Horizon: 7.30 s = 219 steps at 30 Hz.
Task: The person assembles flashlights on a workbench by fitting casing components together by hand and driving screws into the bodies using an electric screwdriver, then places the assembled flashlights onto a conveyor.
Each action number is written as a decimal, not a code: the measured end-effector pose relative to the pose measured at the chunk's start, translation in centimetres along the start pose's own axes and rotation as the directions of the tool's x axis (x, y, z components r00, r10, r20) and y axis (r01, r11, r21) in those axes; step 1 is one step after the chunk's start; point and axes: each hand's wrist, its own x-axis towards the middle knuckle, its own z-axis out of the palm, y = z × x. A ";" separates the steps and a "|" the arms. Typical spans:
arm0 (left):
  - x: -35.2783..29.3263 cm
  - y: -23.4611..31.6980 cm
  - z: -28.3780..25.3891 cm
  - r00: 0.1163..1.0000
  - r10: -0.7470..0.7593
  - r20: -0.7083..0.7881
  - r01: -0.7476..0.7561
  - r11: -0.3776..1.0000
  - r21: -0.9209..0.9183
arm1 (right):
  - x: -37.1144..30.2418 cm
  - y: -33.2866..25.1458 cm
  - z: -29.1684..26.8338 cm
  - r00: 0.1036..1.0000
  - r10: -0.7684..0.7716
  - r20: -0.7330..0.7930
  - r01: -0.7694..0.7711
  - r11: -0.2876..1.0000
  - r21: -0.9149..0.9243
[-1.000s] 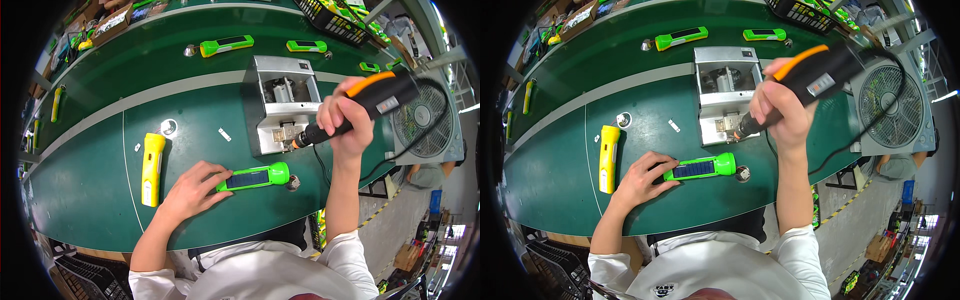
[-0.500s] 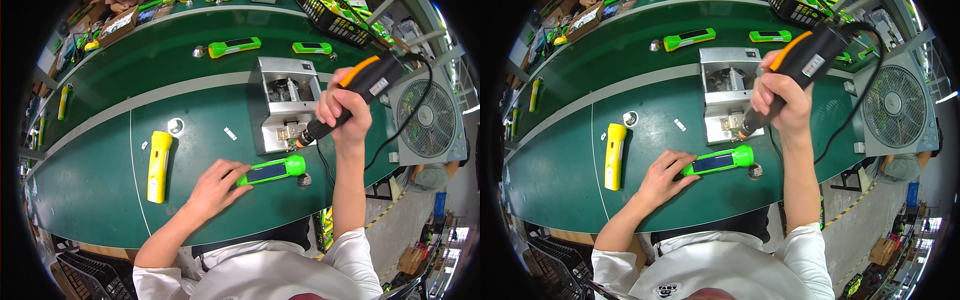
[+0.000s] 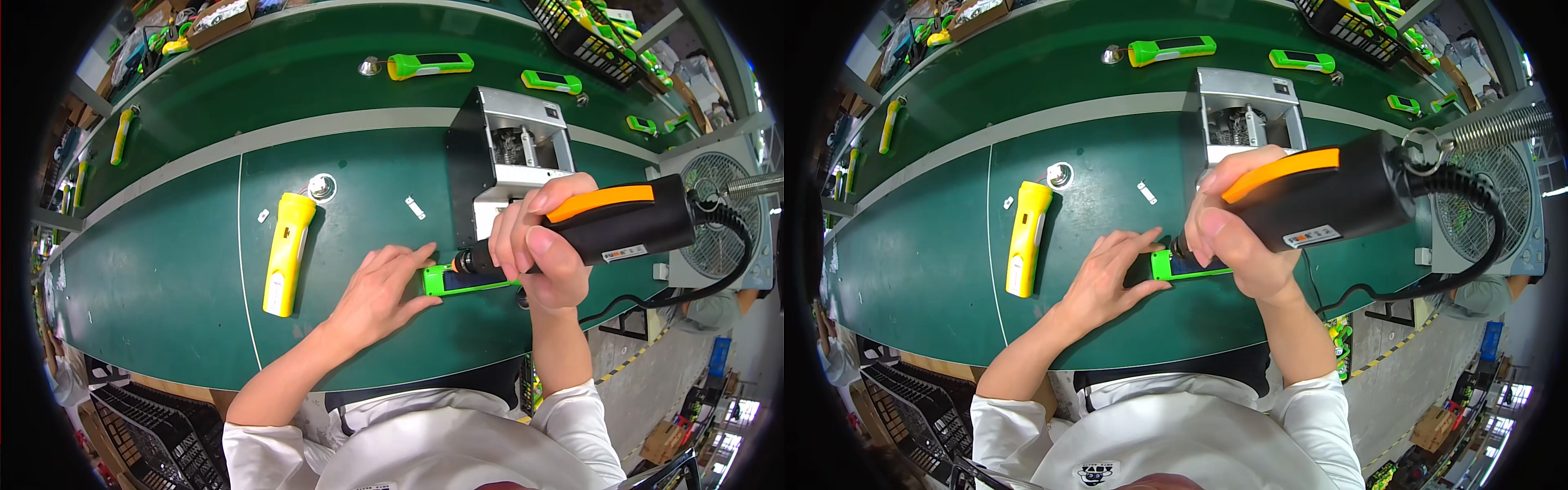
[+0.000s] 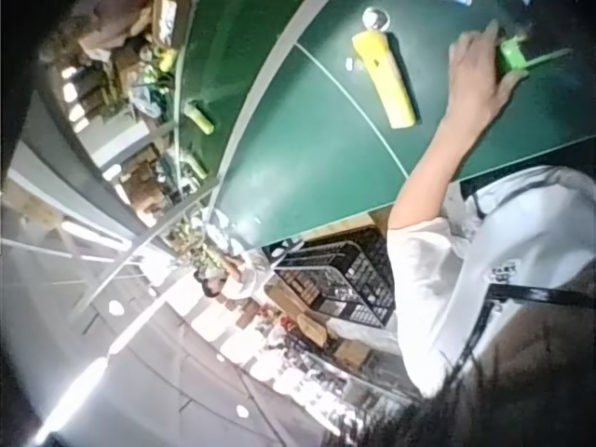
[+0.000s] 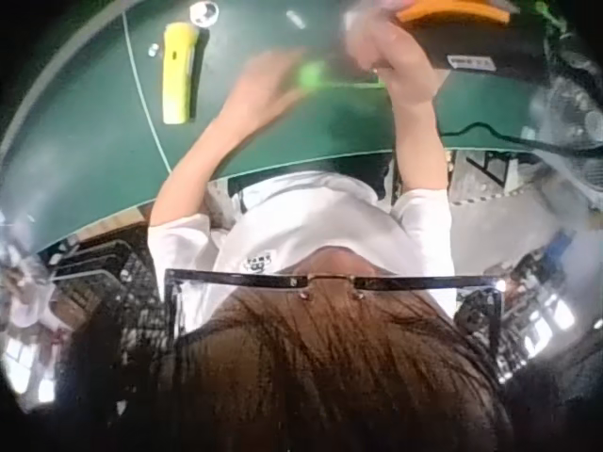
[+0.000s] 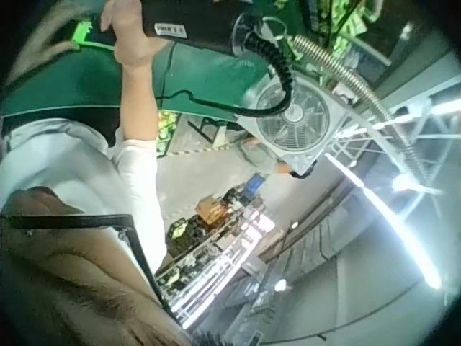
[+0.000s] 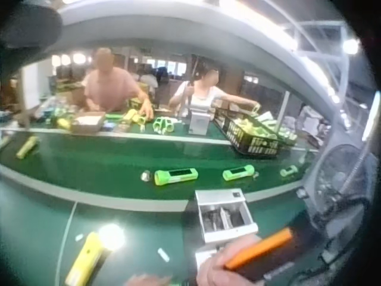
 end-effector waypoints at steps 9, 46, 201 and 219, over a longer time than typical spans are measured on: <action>-0.2 -0.6 -0.2 0.999 -0.042 0.012 0.043 0.998 -0.046 | -0.4 1.5 0.7 0.999 0.054 -0.010 -0.054 0.999 0.003; -1.4 0.0 1.7 0.998 0.038 -0.046 -0.036 0.999 0.039 | -2.9 3.3 0.9 0.948 0.241 0.206 -0.140 0.901 -0.411; 0.9 4.4 -1.6 0.991 0.075 0.110 -0.107 0.941 0.320 | -1.7 -4.4 -6.7 0.951 -0.307 0.018 0.304 0.928 -0.216; 2.8 3.1 2.6 0.988 0.146 0.052 -0.152 0.975 0.164 | 1.1 -4.8 -5.8 0.992 0.108 -0.058 -0.115 0.986 -0.122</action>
